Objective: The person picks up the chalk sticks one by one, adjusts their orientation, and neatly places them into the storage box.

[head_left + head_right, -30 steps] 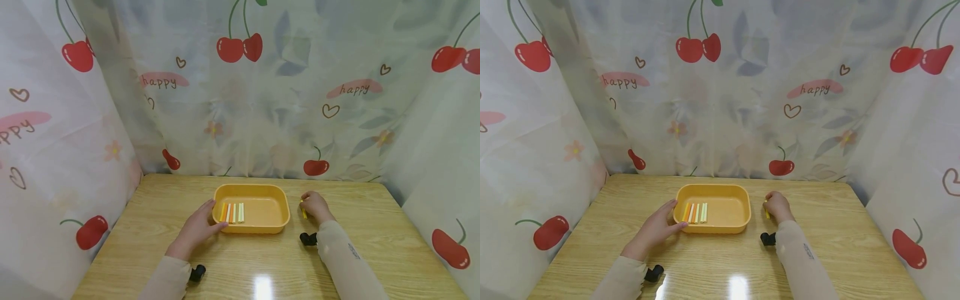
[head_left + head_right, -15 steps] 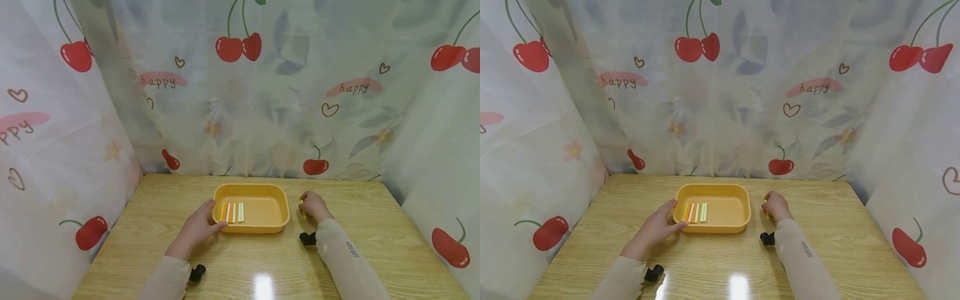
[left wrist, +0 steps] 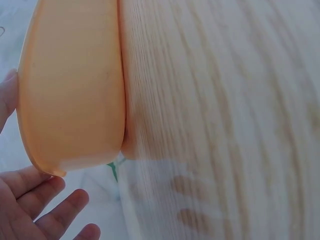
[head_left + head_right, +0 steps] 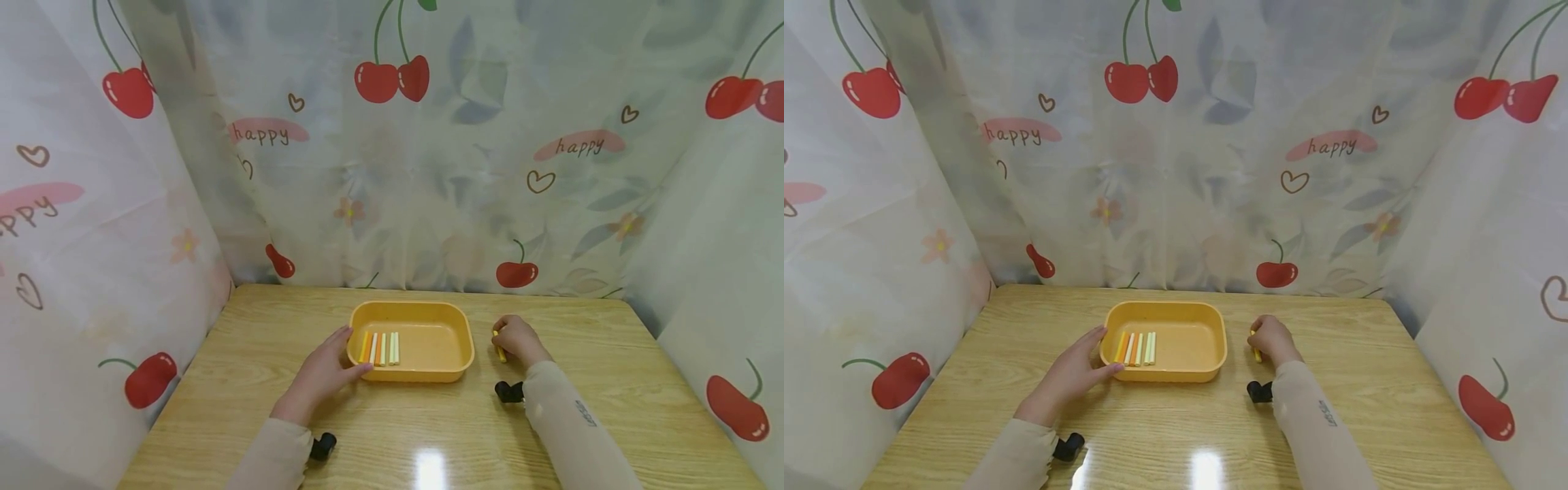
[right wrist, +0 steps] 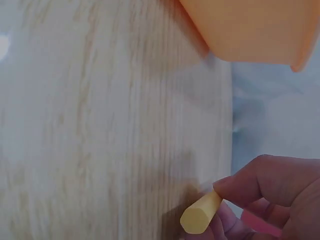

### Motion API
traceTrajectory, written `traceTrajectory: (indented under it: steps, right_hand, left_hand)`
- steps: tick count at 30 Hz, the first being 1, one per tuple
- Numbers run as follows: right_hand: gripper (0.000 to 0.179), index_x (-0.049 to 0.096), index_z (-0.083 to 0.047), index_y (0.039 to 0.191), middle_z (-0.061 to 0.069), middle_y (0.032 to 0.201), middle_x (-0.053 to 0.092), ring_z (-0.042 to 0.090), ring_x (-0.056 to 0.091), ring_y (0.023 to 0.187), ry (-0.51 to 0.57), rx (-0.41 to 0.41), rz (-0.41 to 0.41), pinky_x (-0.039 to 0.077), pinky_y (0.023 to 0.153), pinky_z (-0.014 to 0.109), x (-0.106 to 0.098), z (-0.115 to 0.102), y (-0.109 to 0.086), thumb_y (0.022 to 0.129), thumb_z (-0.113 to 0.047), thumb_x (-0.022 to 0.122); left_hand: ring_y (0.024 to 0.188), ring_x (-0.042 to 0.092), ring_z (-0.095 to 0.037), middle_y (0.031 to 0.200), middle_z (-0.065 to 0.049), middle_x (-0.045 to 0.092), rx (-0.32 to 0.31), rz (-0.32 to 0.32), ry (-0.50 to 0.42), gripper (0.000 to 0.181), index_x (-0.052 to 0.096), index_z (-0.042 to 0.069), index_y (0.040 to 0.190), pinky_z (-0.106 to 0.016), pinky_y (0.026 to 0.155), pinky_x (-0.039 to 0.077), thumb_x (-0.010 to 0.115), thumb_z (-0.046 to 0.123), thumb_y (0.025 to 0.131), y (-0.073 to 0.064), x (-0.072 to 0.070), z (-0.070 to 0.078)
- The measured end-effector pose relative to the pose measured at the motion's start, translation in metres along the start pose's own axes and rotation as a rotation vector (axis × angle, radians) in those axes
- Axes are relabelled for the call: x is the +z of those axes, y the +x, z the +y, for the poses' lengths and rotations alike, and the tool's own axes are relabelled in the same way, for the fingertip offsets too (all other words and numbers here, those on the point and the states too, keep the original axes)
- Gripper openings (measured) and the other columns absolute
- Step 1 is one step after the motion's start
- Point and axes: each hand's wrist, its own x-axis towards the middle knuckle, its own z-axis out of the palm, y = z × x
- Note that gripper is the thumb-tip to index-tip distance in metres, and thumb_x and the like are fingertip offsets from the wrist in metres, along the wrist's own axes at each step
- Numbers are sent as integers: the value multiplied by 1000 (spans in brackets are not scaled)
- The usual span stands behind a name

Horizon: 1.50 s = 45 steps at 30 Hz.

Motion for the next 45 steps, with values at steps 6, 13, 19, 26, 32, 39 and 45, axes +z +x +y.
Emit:
traceTrajectory:
  steps: [6,13,19,26,32,39,45]
  right_hand:
    - [34,57,5,121,13,88,58,20,56,69,30,3,-3,50,58,27,-8,-3,-9,89,-5,65]
    - [40,55,5,129,16,100,62,22,59,80,40,-2,4,58,65,33,-19,-7,-18,91,-6,63]
    - [40,55,5,130,19,104,62,25,62,82,109,-63,20,60,66,37,-29,-16,-32,91,-5,61]
    - [40,54,2,130,16,105,57,24,62,84,191,-90,26,60,67,36,-39,-27,-47,91,-5,60]
    - [40,54,3,129,13,99,55,22,59,81,228,-128,39,59,67,34,-43,-37,-53,90,-2,60]
    - [41,54,3,132,16,107,53,24,58,87,283,-162,36,60,71,34,-48,-52,-66,92,-2,61]
    - [41,53,2,134,17,109,53,26,60,88,313,-207,43,61,73,36,-49,-62,-71,94,-3,62]
  left_hand:
    - [148,29,-31,163,-6,29,-9,-4,-3,96,33,10,157,-51,119,26,75,55,85,0,1,0]
    - [147,30,-32,163,-8,30,-13,-4,-8,94,34,9,156,-52,118,27,75,55,85,-1,1,2]
    - [148,30,-32,163,-8,30,-14,-7,-9,95,34,9,157,-52,118,27,75,55,85,-1,1,2]
    - [147,30,-32,163,-8,30,-5,-4,-14,94,34,9,156,-52,118,27,75,54,85,0,1,2]
    - [148,29,-32,163,-8,29,9,-1,-2,94,34,8,156,-52,119,26,75,54,85,-1,-1,1]
    - [146,32,-34,162,-10,31,35,10,13,94,35,6,155,-53,117,28,75,54,85,0,-1,0]
    - [146,33,-35,162,-10,32,39,7,9,94,36,5,155,-53,117,29,75,55,85,0,-2,2]
